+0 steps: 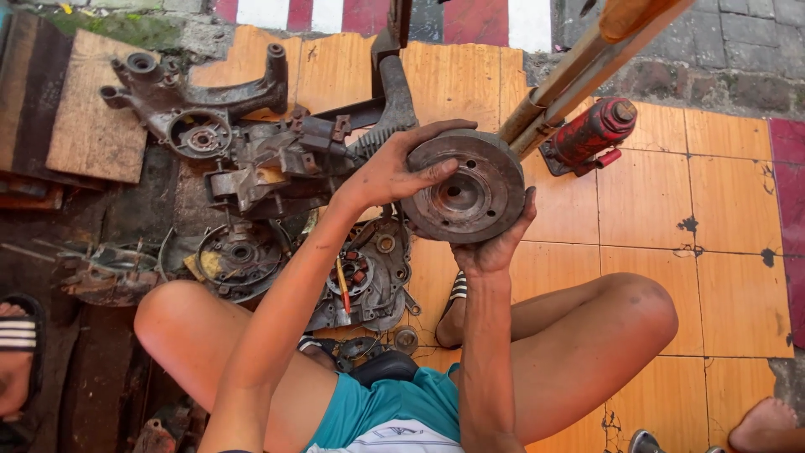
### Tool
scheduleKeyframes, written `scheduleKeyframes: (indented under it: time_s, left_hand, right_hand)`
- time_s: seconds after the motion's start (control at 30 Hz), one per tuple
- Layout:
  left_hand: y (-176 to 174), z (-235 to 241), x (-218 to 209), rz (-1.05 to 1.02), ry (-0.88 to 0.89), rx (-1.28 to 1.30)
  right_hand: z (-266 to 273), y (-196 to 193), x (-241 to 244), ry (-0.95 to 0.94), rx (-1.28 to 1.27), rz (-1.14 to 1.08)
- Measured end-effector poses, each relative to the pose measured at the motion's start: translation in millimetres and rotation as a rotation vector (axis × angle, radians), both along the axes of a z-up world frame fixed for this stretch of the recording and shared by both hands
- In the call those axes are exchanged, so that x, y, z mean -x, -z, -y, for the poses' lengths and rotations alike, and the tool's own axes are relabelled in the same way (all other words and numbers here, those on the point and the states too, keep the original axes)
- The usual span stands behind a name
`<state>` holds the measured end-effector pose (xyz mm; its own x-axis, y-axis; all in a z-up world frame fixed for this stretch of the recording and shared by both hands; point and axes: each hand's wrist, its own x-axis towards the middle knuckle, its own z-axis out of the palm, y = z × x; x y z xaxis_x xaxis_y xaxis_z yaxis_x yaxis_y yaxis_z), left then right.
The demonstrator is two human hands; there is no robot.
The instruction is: Cleaning a motorcycle magneto rotor with a brush and solvent after performing adjustments on the engine block.
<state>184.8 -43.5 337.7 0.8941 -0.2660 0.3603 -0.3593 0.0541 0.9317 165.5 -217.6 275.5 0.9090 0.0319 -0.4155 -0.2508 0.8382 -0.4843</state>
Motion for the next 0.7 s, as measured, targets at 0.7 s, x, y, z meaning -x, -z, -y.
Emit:
scheduleKeyframes:
  time_s: [0.7]
  left_hand:
    - [38.6,-63.4,198.2,-0.282,-0.882,0.367]
  right_hand:
    - [-99.9,68.7,88.6,-0.571,0.346,0.334]
